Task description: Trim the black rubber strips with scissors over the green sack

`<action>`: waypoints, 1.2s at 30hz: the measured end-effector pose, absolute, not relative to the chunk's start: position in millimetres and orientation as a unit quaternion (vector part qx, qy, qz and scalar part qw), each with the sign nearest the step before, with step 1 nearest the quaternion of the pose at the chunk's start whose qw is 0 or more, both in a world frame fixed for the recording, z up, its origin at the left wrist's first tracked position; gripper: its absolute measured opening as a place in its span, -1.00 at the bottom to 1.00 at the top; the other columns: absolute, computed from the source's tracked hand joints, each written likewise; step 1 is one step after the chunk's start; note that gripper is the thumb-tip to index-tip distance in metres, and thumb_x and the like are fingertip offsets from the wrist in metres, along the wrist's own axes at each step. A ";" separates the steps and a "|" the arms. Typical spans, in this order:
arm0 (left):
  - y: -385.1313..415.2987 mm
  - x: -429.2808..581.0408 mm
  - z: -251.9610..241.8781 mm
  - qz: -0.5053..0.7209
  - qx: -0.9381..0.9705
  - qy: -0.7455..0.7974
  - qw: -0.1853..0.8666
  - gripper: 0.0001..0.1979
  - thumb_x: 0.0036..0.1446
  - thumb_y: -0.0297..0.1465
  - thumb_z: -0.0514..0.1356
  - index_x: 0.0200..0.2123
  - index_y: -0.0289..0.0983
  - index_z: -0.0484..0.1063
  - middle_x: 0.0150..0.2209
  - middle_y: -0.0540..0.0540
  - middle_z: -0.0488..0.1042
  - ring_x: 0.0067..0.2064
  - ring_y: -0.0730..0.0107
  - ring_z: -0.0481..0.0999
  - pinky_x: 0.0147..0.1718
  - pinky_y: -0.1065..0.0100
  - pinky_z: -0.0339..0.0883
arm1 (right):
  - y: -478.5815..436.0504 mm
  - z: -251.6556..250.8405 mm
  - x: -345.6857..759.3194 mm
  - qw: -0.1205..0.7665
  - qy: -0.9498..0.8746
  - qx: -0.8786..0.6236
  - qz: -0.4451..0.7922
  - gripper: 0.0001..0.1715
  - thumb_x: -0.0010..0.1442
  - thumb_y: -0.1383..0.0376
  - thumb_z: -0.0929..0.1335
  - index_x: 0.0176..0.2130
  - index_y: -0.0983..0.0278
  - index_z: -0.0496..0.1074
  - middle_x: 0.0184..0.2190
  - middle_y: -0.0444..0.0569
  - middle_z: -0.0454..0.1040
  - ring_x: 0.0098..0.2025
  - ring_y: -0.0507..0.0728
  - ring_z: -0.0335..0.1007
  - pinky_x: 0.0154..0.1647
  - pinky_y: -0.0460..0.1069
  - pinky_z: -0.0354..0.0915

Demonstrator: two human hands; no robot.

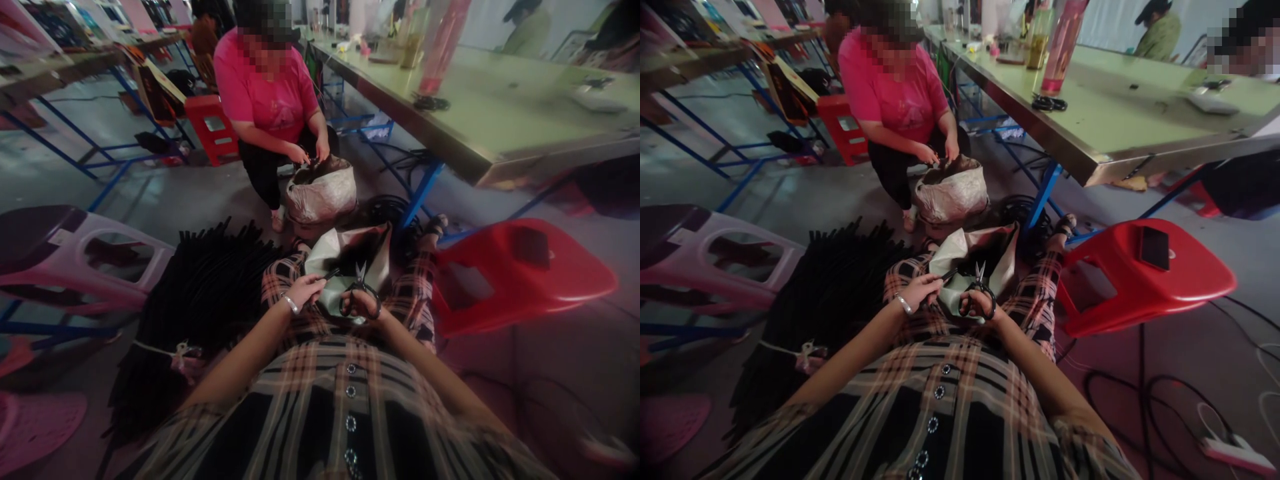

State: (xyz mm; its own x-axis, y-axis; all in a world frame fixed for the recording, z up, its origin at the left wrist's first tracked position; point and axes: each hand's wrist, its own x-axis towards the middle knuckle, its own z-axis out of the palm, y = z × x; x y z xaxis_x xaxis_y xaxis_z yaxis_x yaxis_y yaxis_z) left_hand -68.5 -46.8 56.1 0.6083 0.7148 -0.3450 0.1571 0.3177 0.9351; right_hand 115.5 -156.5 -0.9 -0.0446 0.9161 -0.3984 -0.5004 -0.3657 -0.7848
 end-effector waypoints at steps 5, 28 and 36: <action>-46.6 -63.0 48.8 0.191 0.539 0.409 0.711 -0.69 -0.07 -0.23 0.27 -0.38 -0.33 0.31 -0.64 0.10 0.29 -0.71 0.63 0.23 -0.74 0.52 0.06 | -157.8 0.2 117.4 0.498 -0.243 -0.500 0.665 -0.54 -0.01 0.04 0.35 -0.24 0.35 0.40 -0.38 0.00 0.44 -0.39 0.11 0.45 -0.58 -0.13 0.12; -48.8 -43.3 33.9 0.125 0.567 0.445 0.681 -0.52 0.02 -0.26 0.23 0.01 -0.35 0.38 -0.62 0.10 0.29 -0.74 0.73 0.09 -0.76 0.55 -0.12 | -159.9 4.6 114.8 0.354 -0.453 -0.553 0.604 -0.36 0.08 -0.19 0.23 -0.37 0.35 0.35 -0.47 -0.02 0.40 -0.43 0.07 0.33 -0.45 -0.06 0.22; -52.0 -41.5 42.6 0.115 0.569 0.475 0.662 -0.57 0.02 -0.32 0.23 -0.03 -0.38 0.42 -0.69 0.12 0.22 -0.73 0.73 0.04 -0.72 0.55 -0.15 | -153.7 -3.2 115.0 0.314 -0.541 -0.598 0.500 -0.58 0.14 0.01 0.25 -0.47 0.31 0.33 -0.57 -0.08 0.35 -0.49 0.03 0.24 -0.46 -0.09 0.12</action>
State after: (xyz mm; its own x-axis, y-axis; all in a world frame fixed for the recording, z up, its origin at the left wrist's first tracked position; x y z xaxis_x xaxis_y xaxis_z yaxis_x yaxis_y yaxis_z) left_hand -41.5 -52.0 42.6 0.5225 0.6930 -0.4968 0.3874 0.3261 0.8623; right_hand 115.0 -153.7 -3.2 -0.0873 0.9620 -0.2589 0.3337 -0.2166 -0.9175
